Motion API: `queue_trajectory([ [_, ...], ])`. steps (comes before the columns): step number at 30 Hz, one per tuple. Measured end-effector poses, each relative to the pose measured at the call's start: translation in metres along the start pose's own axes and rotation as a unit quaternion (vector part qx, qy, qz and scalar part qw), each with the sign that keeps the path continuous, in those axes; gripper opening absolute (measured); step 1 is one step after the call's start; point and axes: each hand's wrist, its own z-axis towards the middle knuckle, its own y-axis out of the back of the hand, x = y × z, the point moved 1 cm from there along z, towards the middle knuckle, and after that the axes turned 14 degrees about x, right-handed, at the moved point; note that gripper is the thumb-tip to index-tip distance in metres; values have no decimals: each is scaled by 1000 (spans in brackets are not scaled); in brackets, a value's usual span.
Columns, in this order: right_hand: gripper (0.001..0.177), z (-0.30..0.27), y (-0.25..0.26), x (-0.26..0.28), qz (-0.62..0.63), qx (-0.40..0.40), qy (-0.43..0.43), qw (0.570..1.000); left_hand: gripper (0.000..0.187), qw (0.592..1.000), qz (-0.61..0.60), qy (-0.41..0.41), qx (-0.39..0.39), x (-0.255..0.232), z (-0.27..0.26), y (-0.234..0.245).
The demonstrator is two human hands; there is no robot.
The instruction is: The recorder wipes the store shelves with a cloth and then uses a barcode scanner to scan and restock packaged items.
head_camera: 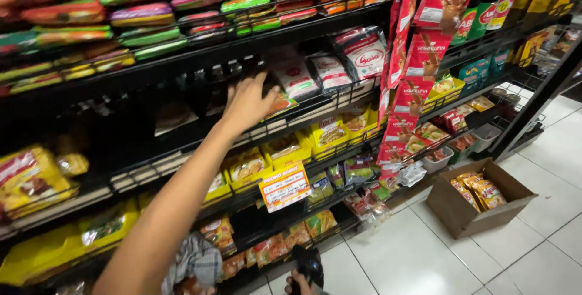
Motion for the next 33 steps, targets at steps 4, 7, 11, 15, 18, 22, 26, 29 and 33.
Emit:
queue_trajectory([
  [4, 21, -54, -73, 37, -40, 7, 1, 999, 50, 919, 17, -314, -237, 30, -126, -3],
  [7, 20, -101, -119, 50, -68, 44, 18, 997, 46, 925, 30, -316, -208, 77, -209, -31],
  [11, 15, -137, -154, 54, -99, 56, -5, 993, 45, 973, -56, -192, -115, 163, -303, -103],
  [15, 16, -130, -134, 39, -116, 100, -46, 987, 55, 997, -42, 56, 38, 254, -368, -197],
  [18, 19, -155, -176, 36, -121, 122, -89, 981, 65, 979, -155, 98, 89, 309, -414, -278],
  [22, 17, -165, -200, 18, -167, 125, -102, 973, 55, 972, -121, 155, 132, 360, -448, -380],
  [26, 16, -159, -207, 6, -179, 130, -122, 968, 47, 930, -54, 243, 270, 359, -455, -407],
  [29, 15, -163, -217, 7, -178, 138, -130, 965, 54, 892, -120, 305, 312, 385, -443, -459],
  [33, 16, -163, -214, 12, -200, 118, -116, 966, 75, 840, -244, 394, 284, 395, -430, -519],
])
